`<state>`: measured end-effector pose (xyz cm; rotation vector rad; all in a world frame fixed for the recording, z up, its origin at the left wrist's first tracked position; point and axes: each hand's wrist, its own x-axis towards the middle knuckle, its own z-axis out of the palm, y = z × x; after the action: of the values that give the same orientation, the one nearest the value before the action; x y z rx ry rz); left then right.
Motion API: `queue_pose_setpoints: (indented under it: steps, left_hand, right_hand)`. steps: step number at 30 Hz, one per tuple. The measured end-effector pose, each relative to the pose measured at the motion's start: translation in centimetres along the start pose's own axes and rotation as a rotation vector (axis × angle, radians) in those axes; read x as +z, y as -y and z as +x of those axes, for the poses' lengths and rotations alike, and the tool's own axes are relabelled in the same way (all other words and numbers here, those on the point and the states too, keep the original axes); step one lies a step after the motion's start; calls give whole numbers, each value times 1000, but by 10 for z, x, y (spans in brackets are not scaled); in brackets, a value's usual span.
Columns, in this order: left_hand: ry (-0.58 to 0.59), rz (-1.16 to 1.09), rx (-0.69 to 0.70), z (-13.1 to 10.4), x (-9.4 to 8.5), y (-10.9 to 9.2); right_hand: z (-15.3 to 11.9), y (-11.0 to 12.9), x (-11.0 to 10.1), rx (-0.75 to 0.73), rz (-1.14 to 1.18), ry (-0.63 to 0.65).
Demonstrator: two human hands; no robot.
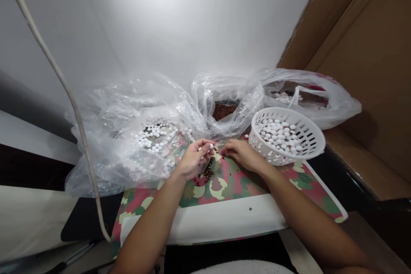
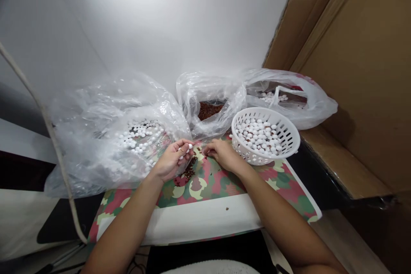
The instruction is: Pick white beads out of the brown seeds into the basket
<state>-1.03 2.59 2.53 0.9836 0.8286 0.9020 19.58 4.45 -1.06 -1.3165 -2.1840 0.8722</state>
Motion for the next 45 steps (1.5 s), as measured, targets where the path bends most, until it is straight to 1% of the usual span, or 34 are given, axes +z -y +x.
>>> queue_pose_setpoints:
  steps: [3,5,7,9,11,14,19,27,31,33,36,37,38,42,43,44,45]
  left_hand:
    - [9,7,0,-1,2,-2]
    - [15,0,9,-2,5,-3]
    - [13,-13,27,-2,6,-3]
    - [2,-24,49,-1,5,-1]
    - [-10,-38,65,0,4,1]
    - [-27,-62,64,2,4,4]
    - [-52,-56,59,2,8,5]
    - [-47,-8,20,-1,9,5]
    - [-53,40,21,-4,9,4]
    - [-48,59,16,-4,10,4]
    - [-33,19,20,-3,12,5]
    - [-36,-3,28,-2,13,6]
    - [-45,-20,38,-1,13,7]
    - [-96,-46,45,2,12,10]
    - [-102,-56,41,2,11,10]
    - [-105,-70,36,3,9,10]
    - [-105,-84,30,3,8,9]
  right_hand:
    - [0,0,1,-11,-64,16]
    - [-2,5,-1,-8,-23,-9]
    - [-4,13,-4,35,118,-59]
    - [-6,22,-5,74,310,-116]
    - [-6,28,-3,67,457,-155]
    - [-6,32,3,30,542,-166]
    - [-6,30,9,27,543,-185]
    - [-9,34,12,17,505,-234]
    - [-11,38,10,16,496,-245]
    - [-12,40,6,-11,468,-249]
    - [-12,43,3,-100,413,-203]
    - [-11,43,3,-109,435,-182]
    - [-10,43,3,-90,497,-167]
    - [-5,33,1,100,922,-102]
    - [-5,30,-1,130,954,-63]
    - [-5,26,-3,151,927,-14]
    - [-6,22,-5,162,846,36]
